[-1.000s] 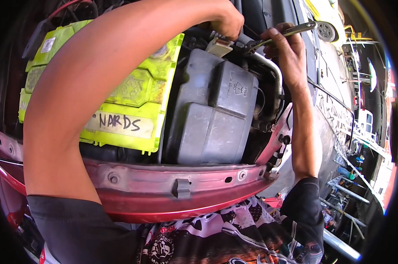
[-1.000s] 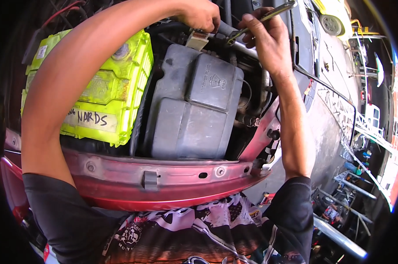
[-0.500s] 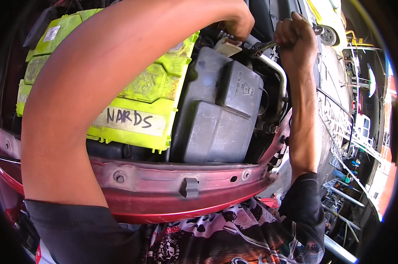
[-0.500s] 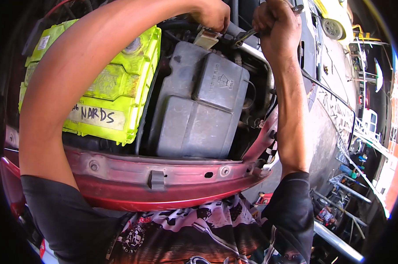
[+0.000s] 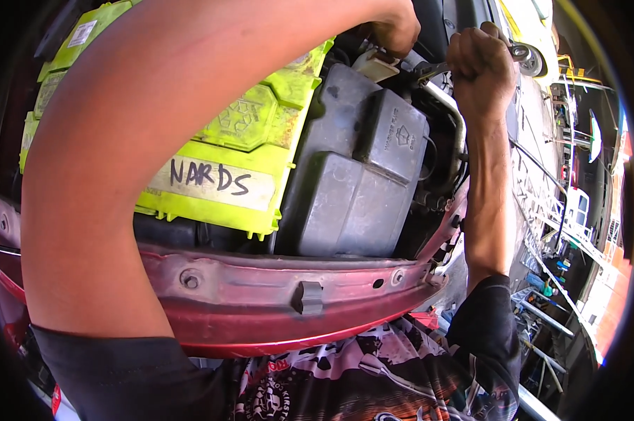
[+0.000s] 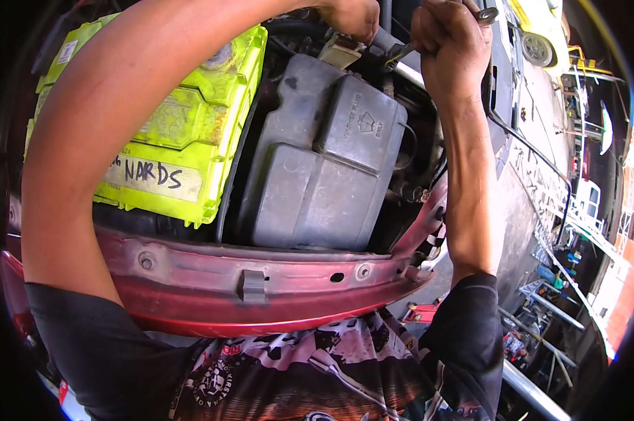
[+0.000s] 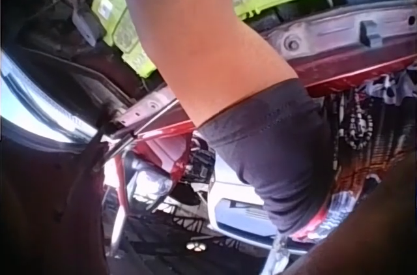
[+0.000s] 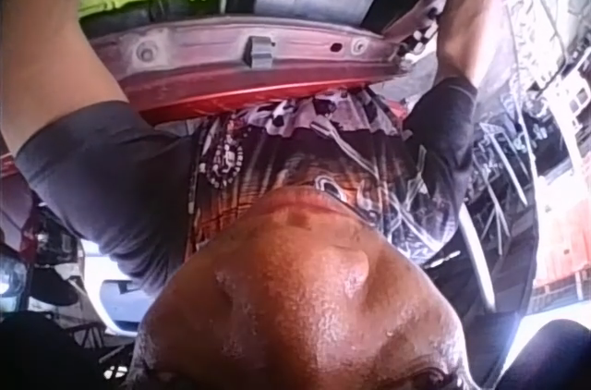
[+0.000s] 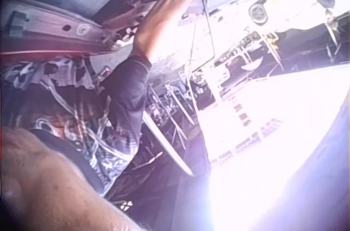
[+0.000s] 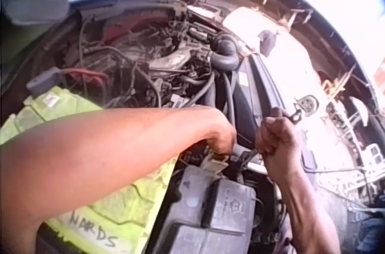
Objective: Using wrenches to tighten or loosen components in a vehicle's engine compartment.
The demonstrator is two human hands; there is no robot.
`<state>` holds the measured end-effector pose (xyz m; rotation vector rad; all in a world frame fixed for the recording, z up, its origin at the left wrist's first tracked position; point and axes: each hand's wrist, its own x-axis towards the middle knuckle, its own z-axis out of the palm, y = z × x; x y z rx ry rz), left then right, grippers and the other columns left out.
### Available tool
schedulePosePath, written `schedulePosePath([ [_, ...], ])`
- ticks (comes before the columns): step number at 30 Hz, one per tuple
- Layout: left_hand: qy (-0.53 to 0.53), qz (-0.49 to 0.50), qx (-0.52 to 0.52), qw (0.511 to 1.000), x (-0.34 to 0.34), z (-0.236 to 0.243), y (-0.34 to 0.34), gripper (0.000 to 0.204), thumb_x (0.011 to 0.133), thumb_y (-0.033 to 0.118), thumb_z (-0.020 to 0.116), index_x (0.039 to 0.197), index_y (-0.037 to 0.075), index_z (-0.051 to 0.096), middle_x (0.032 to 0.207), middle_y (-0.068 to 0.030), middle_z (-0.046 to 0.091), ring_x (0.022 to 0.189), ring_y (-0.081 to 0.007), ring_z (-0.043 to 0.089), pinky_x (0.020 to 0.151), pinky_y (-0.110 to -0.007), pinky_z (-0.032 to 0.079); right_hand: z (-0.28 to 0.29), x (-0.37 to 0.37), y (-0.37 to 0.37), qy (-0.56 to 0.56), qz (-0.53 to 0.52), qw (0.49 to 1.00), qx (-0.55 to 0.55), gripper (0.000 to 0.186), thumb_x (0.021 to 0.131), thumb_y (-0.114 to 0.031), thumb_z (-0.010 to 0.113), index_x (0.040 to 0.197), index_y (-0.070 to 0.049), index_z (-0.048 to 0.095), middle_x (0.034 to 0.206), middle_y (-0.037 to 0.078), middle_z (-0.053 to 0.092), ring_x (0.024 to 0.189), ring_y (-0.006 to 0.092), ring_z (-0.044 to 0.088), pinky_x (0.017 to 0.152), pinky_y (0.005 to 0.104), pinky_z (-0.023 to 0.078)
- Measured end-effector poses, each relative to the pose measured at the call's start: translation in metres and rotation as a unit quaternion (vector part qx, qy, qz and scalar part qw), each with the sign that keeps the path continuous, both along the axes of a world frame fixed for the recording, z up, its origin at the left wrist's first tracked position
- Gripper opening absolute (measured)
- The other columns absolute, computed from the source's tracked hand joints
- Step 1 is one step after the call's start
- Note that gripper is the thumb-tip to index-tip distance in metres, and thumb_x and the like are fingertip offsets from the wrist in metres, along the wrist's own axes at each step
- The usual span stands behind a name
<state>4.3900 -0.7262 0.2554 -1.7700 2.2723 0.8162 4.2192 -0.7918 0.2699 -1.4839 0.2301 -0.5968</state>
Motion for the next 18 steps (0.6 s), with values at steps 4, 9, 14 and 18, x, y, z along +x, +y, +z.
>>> schedulePosePath([
  [4, 0.019, -0.025, -0.042, 0.999, 0.014, -0.042, -0.025, 0.031, 0.086, 0.021, 0.061, 0.11, 0.006, 0.075, 0.108, -0.0183, 0.073, 0.1, -0.0296, 0.068, 0.083, -0.042, 0.051, -0.001, 0.014, 0.011, 0.013, -0.044, 0.998, -0.036, 0.028, 0.094, -0.011, 0.054, 0.07, -0.011, 0.039, 0.06, 0.0, 0.034, 0.058, 0.015, 0.036, 0.062, 0.0314, 0.036],
  [9, 0.138, 0.112, -0.104, 0.979, -0.005, -0.001, 0.001, 0.036, 0.08, 0.022, 0.065, 0.11, 0.005, 0.075, 0.106, -0.0189, 0.073, 0.1, -0.0321, 0.07, 0.085, -0.042, 0.053, -0.003, -0.02, -0.017, 0.174, 0.035, 0.939, -0.295, 0.019, 0.095, -0.016, 0.066, 0.108, -0.002, 0.069, 0.103, 0.005, 0.072, 0.096, 0.0122, 0.065, 0.087, 0.0264, 0.051],
  [14, 0.16, 0.111, -0.117, 0.974, 0.0, 0.012, 0.016, 0.036, 0.079, 0.023, 0.066, 0.108, 0.005, 0.075, 0.108, -0.0198, 0.073, 0.102, -0.0328, 0.07, 0.087, -0.041, 0.054, 0.012, -0.03, -0.039, 0.294, 0.164, 0.898, -0.284, 0.037, 0.089, 0.0, 0.063, 0.126, 0.0, 0.064, 0.12, 0.008, 0.068, 0.111, 0.0144, 0.062, 0.103, 0.0298, 0.045],
  [18, 0.145, 0.107, -0.143, 0.973, -0.004, 0.009, 0.012, 0.034, 0.08, 0.023, 0.065, 0.107, 0.005, 0.076, 0.107, -0.0195, 0.073, 0.102, -0.0328, 0.069, 0.087, -0.041, 0.054, 0.01, -0.035, -0.053, 0.312, 0.191, 0.871, -0.329, 0.039, 0.089, 0.002, 0.059, 0.127, -0.001, 0.063, 0.12, 0.007, 0.068, 0.111, 0.0151, 0.061, 0.1, 0.0304, 0.048],
])
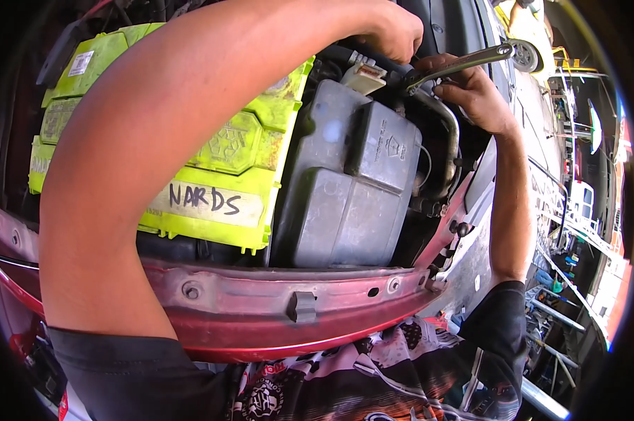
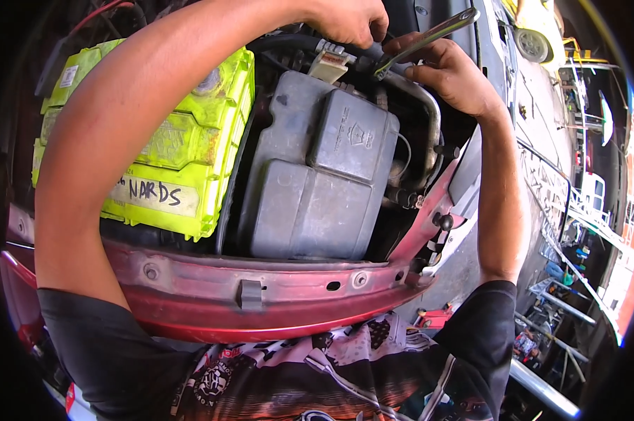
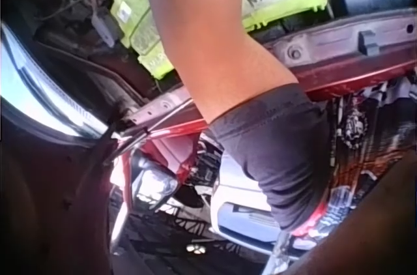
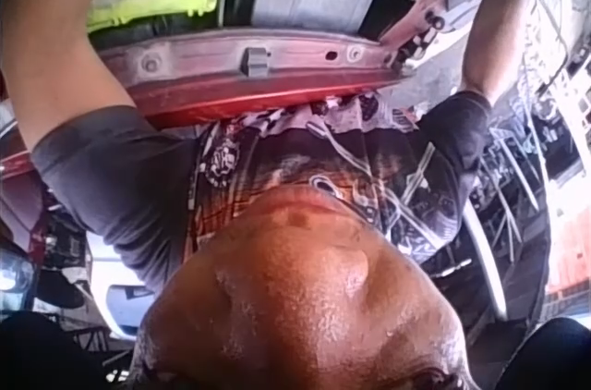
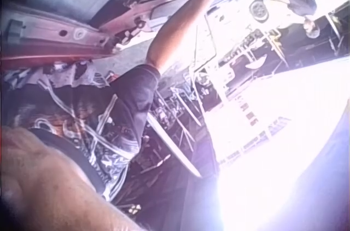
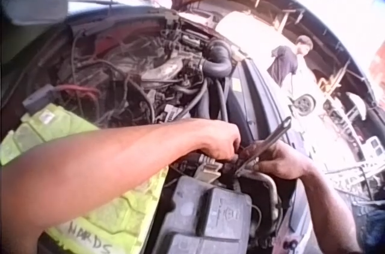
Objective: Using wrenches to tighten or loosen components in a vehicle's engine compartment.
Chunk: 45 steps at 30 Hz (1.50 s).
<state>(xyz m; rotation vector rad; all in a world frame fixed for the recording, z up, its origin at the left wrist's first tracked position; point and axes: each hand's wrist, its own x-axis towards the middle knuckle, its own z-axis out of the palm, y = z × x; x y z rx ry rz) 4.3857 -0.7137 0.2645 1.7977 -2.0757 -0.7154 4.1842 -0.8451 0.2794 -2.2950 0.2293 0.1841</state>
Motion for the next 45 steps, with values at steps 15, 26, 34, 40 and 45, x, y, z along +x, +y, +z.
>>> schedulePosePath([
  [15, -0.368, -0.059, 0.054, 0.927, -0.091, 0.072, 0.213, 0.034, 0.086, 0.023, 0.064, 0.111, 0.002, 0.075, 0.113, -0.0161, 0.073, 0.103, -0.0329, 0.069, 0.088, -0.042, 0.053, 0.06, 0.16, 0.05, 0.575, 0.041, 0.736, -0.354, 0.055, 0.1, -0.045, 0.053, 0.115, 0.007, 0.063, 0.103, 0.02, 0.071, 0.084, 0.0294, 0.073, 0.069, 0.0415, 0.062],
  [26, -0.658, -0.128, 0.067, 0.739, 0.011, 0.16, 0.222, 0.034, 0.09, 0.021, 0.06, 0.116, 0.004, 0.073, 0.117, -0.0152, 0.072, 0.104, -0.0312, 0.069, 0.089, -0.043, 0.053, 0.031, 0.165, 0.061, 0.703, -0.053, 0.661, -0.259, 0.042, 0.105, -0.041, 0.049, 0.105, -0.002, 0.062, 0.088, 0.012, 0.069, 0.079, 0.024, 0.069, 0.07, 0.0381, 0.057],
  [34, -0.361, 0.178, 0.06, 0.913, 0.024, 0.159, 0.239, 0.038, 0.089, 0.018, 0.055, 0.119, 0.004, 0.072, 0.12, -0.0162, 0.07, 0.109, -0.0324, 0.067, 0.091, -0.046, 0.052, 0.022, 0.158, 0.057, 0.714, -0.117, 0.639, -0.261, 0.04, 0.105, -0.042, 0.049, 0.096, -0.006, 0.065, 0.078, 0.002, 0.063, 0.068, 0.0157, 0.06, 0.06, 0.0304, 0.048],
  [40, -0.348, 0.26, 0.069, 0.898, 0.013, 0.135, 0.232, 0.038, 0.084, 0.019, 0.068, 0.121, 0.013, 0.073, 0.124, -0.0121, 0.069, 0.113, -0.0319, 0.066, 0.091, -0.044, 0.053, 0.011, 0.158, 0.054, 0.752, -0.134, 0.607, -0.217, 0.027, 0.103, -0.031, 0.045, 0.083, -0.016, 0.058, 0.061, -0.01, 0.047, 0.048, 0.004, 0.038, 0.05, 0.0273, 0.037],
  [45, -0.31, 0.207, 0.003, 0.928, 0.031, 0.139, 0.238, 0.037, 0.08, 0.017, 0.074, 0.116, 0.012, 0.075, 0.119, -0.0117, 0.071, 0.11, -0.0328, 0.067, 0.089, -0.043, 0.054, 0.017, 0.158, 0.059, 0.752, -0.146, 0.601, -0.226, 0.032, 0.103, -0.036, 0.043, 0.082, -0.017, 0.058, 0.058, -0.011, 0.045, 0.046, 0.0042, 0.037, 0.048, 0.0269, 0.033],
])
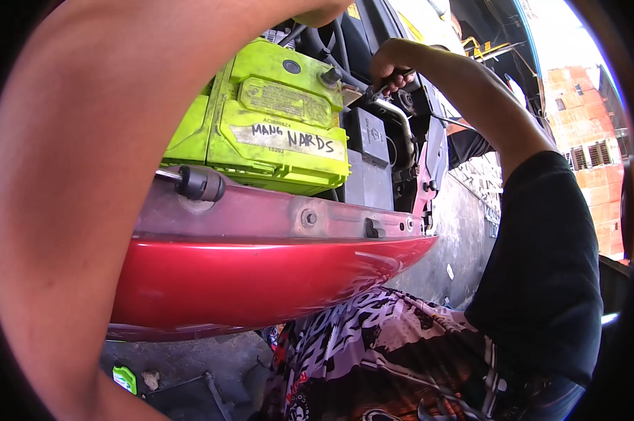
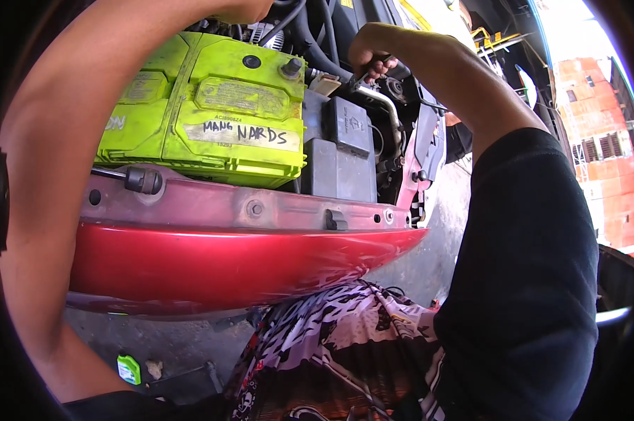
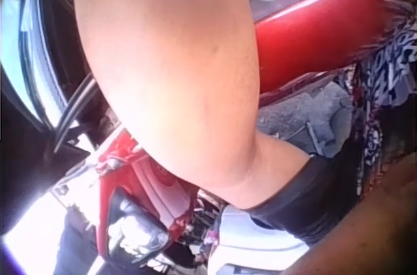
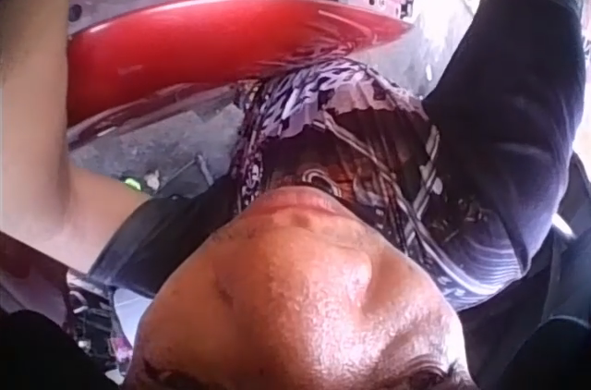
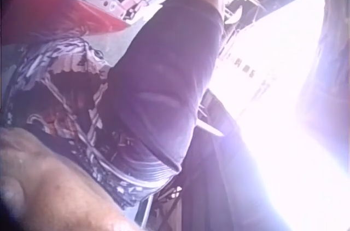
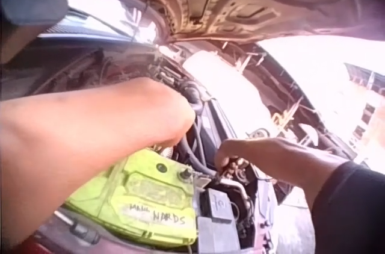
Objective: Using wrenches to tighten or loosen components in a vehicle's engine compartment.
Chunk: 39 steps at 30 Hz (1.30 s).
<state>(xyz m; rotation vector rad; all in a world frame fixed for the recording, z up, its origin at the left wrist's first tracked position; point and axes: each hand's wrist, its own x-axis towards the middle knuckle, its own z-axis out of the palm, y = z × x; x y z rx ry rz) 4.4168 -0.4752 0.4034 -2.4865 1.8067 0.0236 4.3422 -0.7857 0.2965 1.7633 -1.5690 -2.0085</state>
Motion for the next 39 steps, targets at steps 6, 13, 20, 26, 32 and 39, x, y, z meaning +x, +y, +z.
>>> schedulePosePath([
  [6, -0.072, 0.024, -0.021, 0.997, -0.008, 0.008, -0.005, 0.031, 0.082, 0.008, 0.068, 0.112, 0.002, 0.07, 0.109, -0.0158, 0.072, 0.101, -0.0303, 0.068, 0.087, -0.04, 0.054, -0.008, -0.003, -0.021, 0.048, -0.082, 0.995, -0.036, 0.043, 0.106, -0.044, 0.04, 0.076, -0.016, 0.052, 0.055, -0.008, 0.043, 0.044, 0.0051, 0.036, 0.043, 0.0268, 0.033],
  [13, -0.011, -0.115, -0.138, 0.984, 0.033, -0.054, -0.028, 0.034, 0.076, -0.003, 0.06, 0.11, 0.0, 0.062, 0.105, -0.0261, 0.066, 0.105, -0.0422, 0.062, 0.093, -0.049, 0.049, 0.094, -0.102, -0.021, 0.048, -0.25, 0.963, -0.087, 0.03, 0.102, -0.038, 0.048, 0.092, -0.014, 0.062, 0.063, -0.001, 0.055, 0.056, 0.0107, 0.053, 0.052, 0.0345, 0.045],
  [20, 0.053, -0.099, -0.121, 0.986, 0.04, -0.048, -0.032, 0.049, 0.075, -0.006, 0.059, 0.124, 0.002, 0.058, 0.121, -0.023, 0.063, 0.118, -0.0408, 0.056, 0.103, -0.045, 0.045, 0.075, -0.112, -0.009, -0.001, -0.071, 0.994, -0.082, 0.028, 0.101, -0.037, 0.049, 0.096, -0.013, 0.064, 0.067, 0.001, 0.058, 0.06, 0.0128, 0.056, 0.056, 0.0372, 0.047],
  [26, 0.041, -0.111, -0.131, 0.984, 0.043, -0.048, -0.022, 0.046, 0.077, -0.006, 0.057, 0.122, 0.001, 0.057, 0.117, -0.0225, 0.063, 0.117, -0.0392, 0.056, 0.101, -0.046, 0.044, 0.055, -0.062, 0.021, -0.025, 0.14, 0.985, -0.097, 0.028, 0.1, -0.036, 0.051, 0.099, -0.013, 0.066, 0.071, 0.002, 0.061, 0.064, 0.0145, 0.059, 0.06, 0.0395, 0.049],
  [32, 0.05, -0.091, -0.119, 0.987, 0.046, -0.05, -0.022, 0.052, 0.076, -0.007, 0.058, 0.127, 0.002, 0.057, 0.123, -0.0225, 0.062, 0.12, -0.0392, 0.055, 0.104, -0.044, 0.044, 0.035, -0.033, 0.052, -0.056, 0.325, 0.938, -0.105, 0.028, 0.099, -0.036, 0.052, 0.102, -0.013, 0.067, 0.074, 0.004, 0.064, 0.069, 0.0163, 0.062, 0.063, 0.0418, 0.051],
  [39, 0.043, -0.088, -0.113, 0.989, 0.057, -0.052, -0.015, 0.056, 0.08, -0.004, 0.058, 0.135, 0.003, 0.053, 0.131, -0.022, 0.059, 0.123, -0.0393, 0.055, 0.106, -0.043, 0.043, 0.017, -0.005, 0.057, -0.159, 0.46, 0.857, -0.169, 0.034, 0.09, -0.036, 0.062, 0.114, -0.014, 0.073, 0.109, 0.01, 0.07, 0.093, 0.0318, 0.068, 0.081, 0.0567, 0.049],
])
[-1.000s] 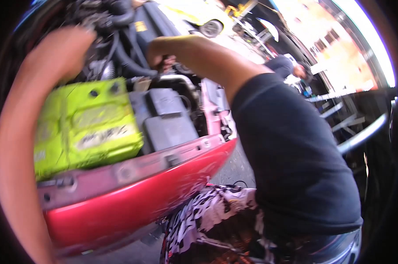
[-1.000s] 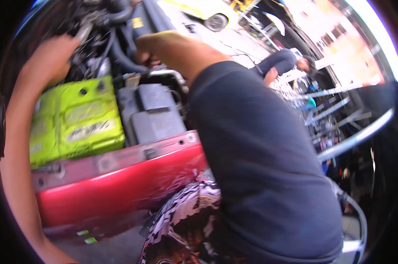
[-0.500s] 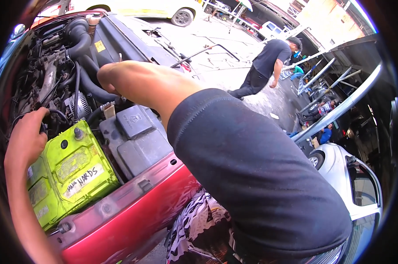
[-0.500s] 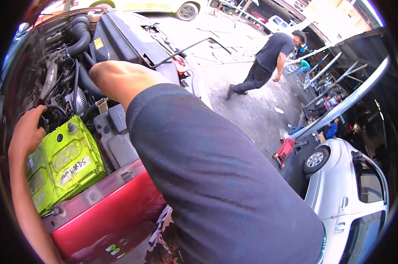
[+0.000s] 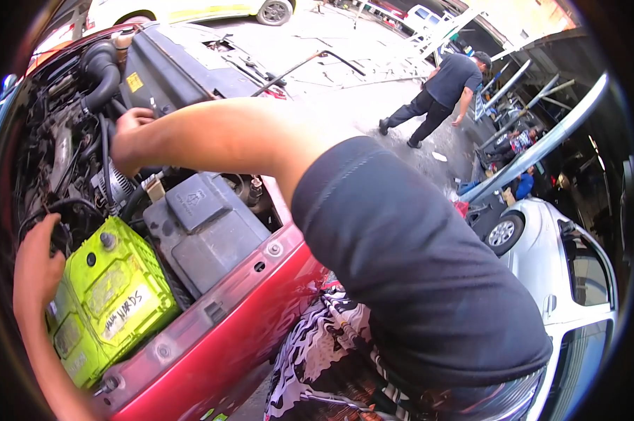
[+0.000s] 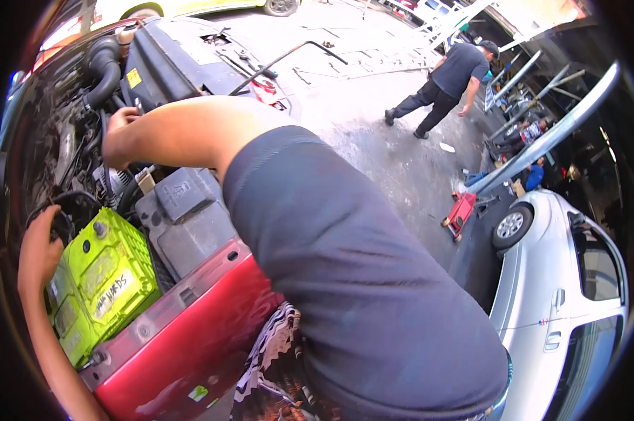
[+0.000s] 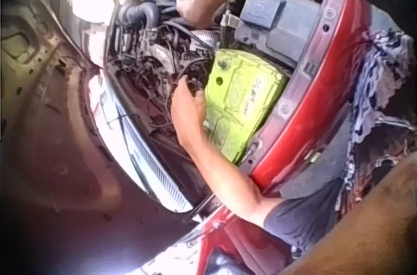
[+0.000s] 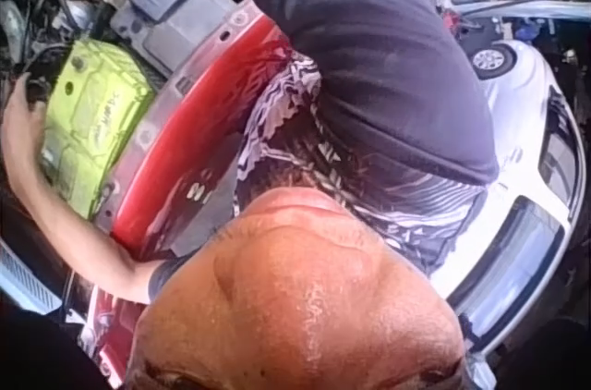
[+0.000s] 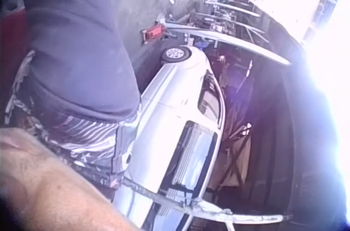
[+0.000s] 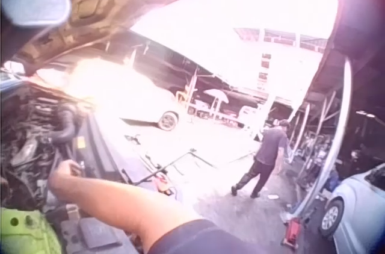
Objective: Using wrenches to tighten or loosen components in a vehicle's engine compartment.
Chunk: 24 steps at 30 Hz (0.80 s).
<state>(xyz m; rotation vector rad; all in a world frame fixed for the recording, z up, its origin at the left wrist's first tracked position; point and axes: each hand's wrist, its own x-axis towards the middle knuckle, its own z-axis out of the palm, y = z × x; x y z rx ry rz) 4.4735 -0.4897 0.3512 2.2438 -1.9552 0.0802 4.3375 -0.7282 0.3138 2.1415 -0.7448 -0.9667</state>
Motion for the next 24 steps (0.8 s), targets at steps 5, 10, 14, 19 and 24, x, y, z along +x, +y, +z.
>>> schedulePosePath([
  [5, 0.066, 0.051, 0.06, 0.995, -0.008, 0.008, 0.0, 0.059, 0.081, -0.006, 0.055, 0.139, 0.004, 0.052, 0.135, -0.0207, 0.057, 0.123, -0.0377, 0.056, 0.106, -0.04, 0.044, 0.082, -0.096, 0.063, -0.367, 0.277, 0.874, 0.156, 0.032, 0.087, -0.028, 0.062, 0.107, -0.006, 0.074, 0.11, 0.012, 0.074, 0.103, 0.0299, 0.069, 0.083, 0.048, 0.053],
  [10, 0.137, 0.062, 0.071, 0.986, -0.002, 0.011, -0.003, 0.06, 0.083, -0.006, 0.053, 0.142, 0.003, 0.048, 0.136, -0.0213, 0.056, 0.123, -0.0332, 0.057, 0.108, -0.038, 0.043, 0.115, -0.231, 0.039, -0.575, 0.171, 0.782, 0.169, 0.024, 0.085, -0.028, 0.066, 0.094, -0.006, 0.071, 0.091, 0.017, 0.07, 0.083, 0.0333, 0.07, 0.076, 0.0437, 0.057],
  [14, 0.135, 0.111, 0.071, 0.982, 0.003, 0.02, 0.011, 0.061, 0.082, -0.006, 0.053, 0.142, 0.002, 0.048, 0.134, -0.0219, 0.057, 0.123, -0.0325, 0.057, 0.109, -0.039, 0.041, 0.093, -0.333, -0.019, -0.753, 0.057, 0.651, 0.082, 0.025, 0.096, -0.024, 0.069, 0.109, -0.003, 0.071, 0.094, 0.008, 0.073, 0.08, 0.013, 0.067, 0.069, 0.0272, 0.052],
  [19, 0.129, 0.125, 0.079, 0.981, 0.008, 0.018, 0.005, 0.062, 0.081, -0.006, 0.055, 0.142, 0.001, 0.048, 0.132, -0.022, 0.058, 0.122, -0.0329, 0.058, 0.108, -0.038, 0.041, 0.043, -0.437, -0.087, -0.845, -0.121, 0.522, -0.012, 0.026, 0.094, -0.028, 0.069, 0.1, -0.003, 0.073, 0.077, 0.004, 0.072, 0.07, 0.0082, 0.065, 0.067, 0.0258, 0.052],
  [24, 0.105, 0.159, 0.088, 0.978, 0.008, 0.016, 0.003, 0.06, 0.082, -0.005, 0.057, 0.141, 0.0, 0.049, 0.131, -0.022, 0.059, 0.121, -0.0335, 0.059, 0.107, -0.038, 0.042, -0.005, -0.423, -0.126, -0.829, -0.131, 0.543, 0.022, 0.024, 0.094, -0.026, 0.068, 0.1, -0.002, 0.071, 0.082, 0.008, 0.073, 0.073, 0.0126, 0.068, 0.069, 0.0283, 0.053],
])
